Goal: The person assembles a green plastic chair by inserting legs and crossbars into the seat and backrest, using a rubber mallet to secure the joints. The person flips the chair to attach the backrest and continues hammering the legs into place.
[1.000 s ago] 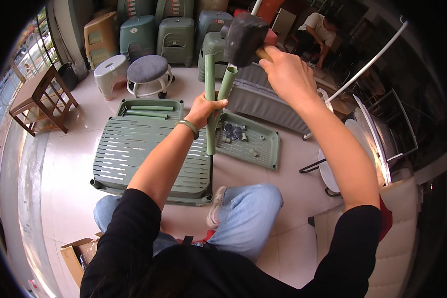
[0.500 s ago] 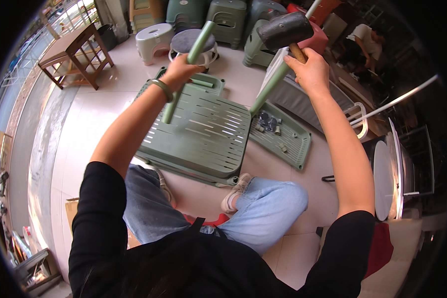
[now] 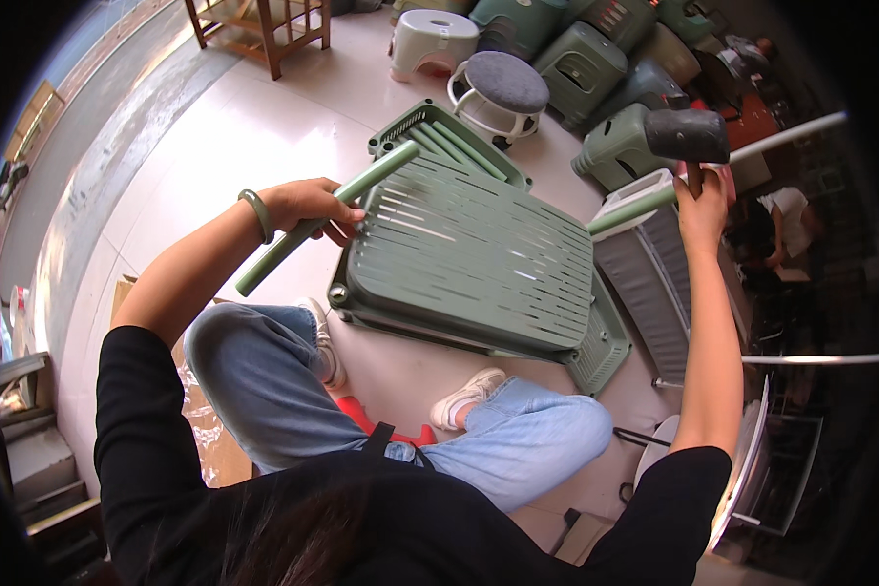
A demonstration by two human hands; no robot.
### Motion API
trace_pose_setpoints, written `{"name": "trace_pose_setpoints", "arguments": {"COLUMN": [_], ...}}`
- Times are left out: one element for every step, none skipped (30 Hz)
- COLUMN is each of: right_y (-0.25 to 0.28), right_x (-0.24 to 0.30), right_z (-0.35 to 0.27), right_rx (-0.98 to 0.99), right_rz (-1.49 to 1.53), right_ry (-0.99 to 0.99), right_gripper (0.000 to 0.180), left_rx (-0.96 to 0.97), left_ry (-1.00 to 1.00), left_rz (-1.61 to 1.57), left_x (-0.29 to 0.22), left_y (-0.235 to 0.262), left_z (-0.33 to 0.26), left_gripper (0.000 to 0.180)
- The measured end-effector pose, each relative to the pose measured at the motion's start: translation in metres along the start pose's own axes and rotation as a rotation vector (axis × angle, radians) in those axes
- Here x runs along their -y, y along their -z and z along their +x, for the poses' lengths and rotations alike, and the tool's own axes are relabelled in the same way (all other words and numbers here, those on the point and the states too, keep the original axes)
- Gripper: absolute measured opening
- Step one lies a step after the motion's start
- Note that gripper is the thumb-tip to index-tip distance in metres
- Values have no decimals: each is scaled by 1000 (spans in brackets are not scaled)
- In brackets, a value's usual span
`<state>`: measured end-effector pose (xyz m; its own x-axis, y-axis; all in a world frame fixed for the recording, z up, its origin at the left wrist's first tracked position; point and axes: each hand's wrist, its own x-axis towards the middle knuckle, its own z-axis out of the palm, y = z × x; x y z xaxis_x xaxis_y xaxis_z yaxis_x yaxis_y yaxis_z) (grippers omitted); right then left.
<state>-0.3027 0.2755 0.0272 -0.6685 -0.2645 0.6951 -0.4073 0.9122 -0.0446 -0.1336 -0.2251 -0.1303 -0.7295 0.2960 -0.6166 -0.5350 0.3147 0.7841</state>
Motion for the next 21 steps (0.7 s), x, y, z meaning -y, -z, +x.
{"name": "trace_pose_setpoints", "arguments": {"right_y": [0,2,4,1,-2,-1,-6,-6,-11,-14,-21,-27,-32,-36,-41,-45,-47,-51,-53,-55,-56], "right_x": [8,19,33,52,74,95,119,141,163,184,202,217,230,240,248,254,259,262,265,267,268], "right_z": [1,2,1,-2,-6,-12,-22,-30,-38,-48,-57,-67,-77,-86,-93,-97,-101,-101,-102,-101,-100], "right_rx": [-30,86,212,203,207,318,358,442,494,556,592,635,663,688,717,744,787,808,810,812,809], "right_rz": [15,83,150,240,339,504,681,757,788,844,861,876,854,838,842,794,743,701,731,723,715], "right_ry": [72,-79,-286,-219,-268,-422,-420,-479,-536,-571,-618,-617,-625,-589,-591,-570,-610,-597,-537,-531,-541], "right_gripper": [43,41,39,35,32,24,20,19,20,20,20,20,21,23,24,26,27,31,31,32,32], "left_rx": [-4,-157,-292,-348,-404,-363,-322,-323,-279,-262,-241,-237,-232,-206,-192,-177,-164,-138,-154,-167,-183], "left_ry": [-61,-136,-214,-253,-302,-309,-319,-337,-353,-382,-411,-362,-317,-336,-352,-370,-386,-372,-393,-416,-451], "left_rz": [-22,-64,-108,-202,-295,-269,-245,-210,-187,-247,-304,-426,-547,-559,-510,-453,-392,-515,-510,-502,-491], "left_x": [4,9,13,19,25,31,38,44,47,50,52,53,53,56,58,60,63,65,68,69,69], "left_y": [2,7,13,20,27,31,32,28,25,19,14,10,6,4,3,3,3,0,-1,-3,-3], "left_z": [-1,1,7,13,21,30,38,47,55,63,71,79,86,92,97,102,106,110,113,116,118], "left_gripper": [33,31,30,31,32,35,39,46,50,50,50,49,48,45,45,44,44,41,41,41,41]}}
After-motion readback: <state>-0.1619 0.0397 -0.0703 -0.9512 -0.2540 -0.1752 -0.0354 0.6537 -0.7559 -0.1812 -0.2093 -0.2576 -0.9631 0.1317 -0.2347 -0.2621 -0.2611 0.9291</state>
